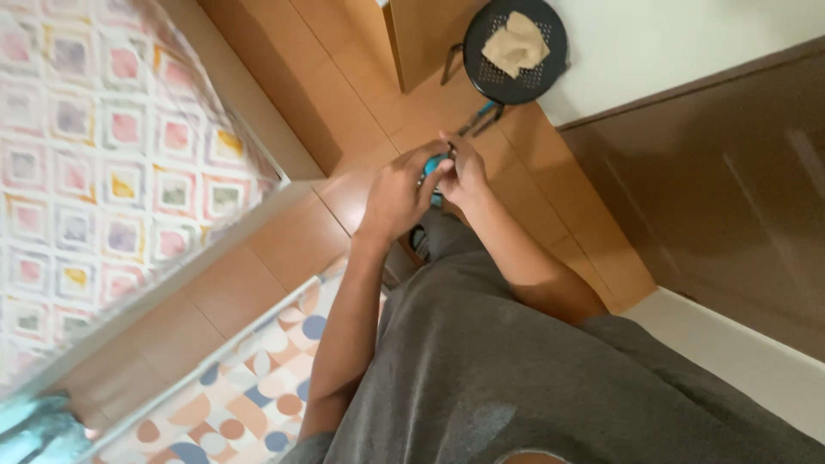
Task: The person uses a feather duster to clean the wall and a pillow on a bed. They then switch to a broom to sweep the tiled floor around the beds and near a small stool.
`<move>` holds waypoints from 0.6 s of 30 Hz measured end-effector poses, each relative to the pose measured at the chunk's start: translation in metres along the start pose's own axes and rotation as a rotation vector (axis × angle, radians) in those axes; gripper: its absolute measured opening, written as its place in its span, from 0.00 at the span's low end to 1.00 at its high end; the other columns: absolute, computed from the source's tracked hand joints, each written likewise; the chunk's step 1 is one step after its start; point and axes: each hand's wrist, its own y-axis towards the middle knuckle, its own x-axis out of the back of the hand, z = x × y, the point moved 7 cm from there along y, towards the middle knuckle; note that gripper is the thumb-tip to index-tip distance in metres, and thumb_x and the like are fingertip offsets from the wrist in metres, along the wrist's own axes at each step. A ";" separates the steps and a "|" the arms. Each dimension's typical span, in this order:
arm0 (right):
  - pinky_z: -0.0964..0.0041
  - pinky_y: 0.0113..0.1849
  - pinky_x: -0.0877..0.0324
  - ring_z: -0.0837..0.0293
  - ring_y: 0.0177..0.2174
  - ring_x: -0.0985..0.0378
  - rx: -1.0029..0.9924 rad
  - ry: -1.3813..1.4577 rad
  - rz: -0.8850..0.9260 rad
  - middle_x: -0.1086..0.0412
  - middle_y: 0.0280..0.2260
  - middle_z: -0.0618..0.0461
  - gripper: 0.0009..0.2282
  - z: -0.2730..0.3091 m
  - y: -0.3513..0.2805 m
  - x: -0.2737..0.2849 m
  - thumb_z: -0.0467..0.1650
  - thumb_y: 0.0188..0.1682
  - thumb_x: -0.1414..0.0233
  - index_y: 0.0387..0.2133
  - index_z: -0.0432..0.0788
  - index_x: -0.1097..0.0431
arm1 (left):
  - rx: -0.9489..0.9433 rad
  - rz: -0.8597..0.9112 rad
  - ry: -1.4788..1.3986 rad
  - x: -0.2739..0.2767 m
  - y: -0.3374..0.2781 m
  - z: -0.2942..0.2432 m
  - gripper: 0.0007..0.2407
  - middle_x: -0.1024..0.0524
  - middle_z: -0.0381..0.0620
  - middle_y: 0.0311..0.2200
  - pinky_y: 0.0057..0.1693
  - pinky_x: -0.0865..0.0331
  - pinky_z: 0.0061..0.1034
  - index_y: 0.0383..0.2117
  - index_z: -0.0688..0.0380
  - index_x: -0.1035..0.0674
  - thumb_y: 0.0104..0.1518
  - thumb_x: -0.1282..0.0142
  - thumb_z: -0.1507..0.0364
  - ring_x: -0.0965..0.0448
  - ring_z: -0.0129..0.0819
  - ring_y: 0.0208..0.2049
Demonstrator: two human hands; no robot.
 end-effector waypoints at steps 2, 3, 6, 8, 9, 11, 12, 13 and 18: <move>0.66 0.24 0.31 0.61 0.22 0.30 0.016 -0.001 0.004 0.35 0.22 0.56 0.08 0.005 0.012 -0.013 0.30 0.55 0.49 0.25 0.43 0.35 | -0.013 0.014 0.018 0.009 0.020 0.004 0.13 0.20 0.59 0.45 0.50 0.25 0.41 0.50 0.61 0.22 0.66 0.44 0.66 0.19 0.58 0.45; 0.67 0.24 0.31 0.61 0.22 0.30 0.028 -0.016 -0.002 0.34 0.23 0.56 0.08 0.009 0.020 -0.019 0.30 0.55 0.49 0.26 0.43 0.35 | -0.015 0.020 0.024 0.013 0.032 0.007 0.13 0.20 0.59 0.45 0.50 0.25 0.42 0.50 0.61 0.22 0.66 0.44 0.66 0.19 0.58 0.45; 0.68 0.25 0.32 0.62 0.24 0.29 0.055 -0.018 0.009 0.34 0.24 0.57 0.07 -0.005 0.060 -0.008 0.31 0.56 0.48 0.28 0.43 0.33 | 0.022 0.061 0.045 0.021 0.054 0.018 0.13 0.19 0.59 0.42 0.46 0.25 0.42 0.49 0.60 0.21 0.64 0.43 0.65 0.18 0.57 0.42; 0.67 0.26 0.31 0.62 0.25 0.29 0.065 -0.016 0.067 0.33 0.25 0.57 0.07 0.004 0.072 -0.018 0.31 0.55 0.48 0.29 0.43 0.32 | -0.078 0.052 0.089 0.026 0.067 0.014 0.12 0.19 0.58 0.42 0.46 0.25 0.42 0.47 0.59 0.21 0.64 0.43 0.66 0.18 0.56 0.41; 0.66 0.27 0.31 0.62 0.27 0.28 0.059 -0.014 0.119 0.32 0.26 0.57 0.07 0.003 0.074 -0.022 0.32 0.55 0.48 0.30 0.42 0.32 | -0.161 0.045 0.135 0.028 0.069 0.009 0.11 0.18 0.58 0.42 0.45 0.25 0.42 0.45 0.58 0.21 0.63 0.42 0.66 0.18 0.55 0.40; 0.64 0.30 0.30 0.60 0.28 0.27 0.060 0.014 0.217 0.31 0.28 0.55 0.07 0.017 0.080 -0.041 0.33 0.55 0.50 0.30 0.42 0.31 | -0.122 0.133 0.156 0.023 0.093 0.006 0.10 0.18 0.56 0.37 0.44 0.25 0.42 0.43 0.56 0.19 0.62 0.41 0.65 0.18 0.53 0.37; 0.61 0.33 0.28 0.58 0.30 0.25 0.050 0.037 0.309 0.30 0.30 0.53 0.08 0.020 0.079 -0.049 0.33 0.55 0.51 0.30 0.42 0.31 | -0.069 0.223 0.180 0.016 0.102 0.007 0.09 0.18 0.54 0.32 0.43 0.25 0.42 0.41 0.53 0.17 0.61 0.40 0.64 0.17 0.52 0.34; 0.61 0.33 0.28 0.58 0.30 0.25 0.084 0.065 0.298 0.30 0.30 0.53 0.08 0.022 0.093 -0.041 0.33 0.55 0.51 0.30 0.42 0.31 | -0.097 0.258 0.176 0.011 0.110 0.006 0.09 0.18 0.54 0.32 0.43 0.25 0.42 0.41 0.53 0.17 0.61 0.40 0.64 0.17 0.52 0.34; 0.62 0.36 0.29 0.60 0.33 0.27 0.459 0.090 0.447 0.30 0.32 0.53 0.11 0.003 0.149 -0.008 0.36 0.57 0.52 0.33 0.41 0.30 | -0.303 0.333 0.161 0.003 0.144 0.002 0.09 0.18 0.58 0.34 0.38 0.26 0.46 0.37 0.61 0.20 0.59 0.42 0.68 0.19 0.58 0.33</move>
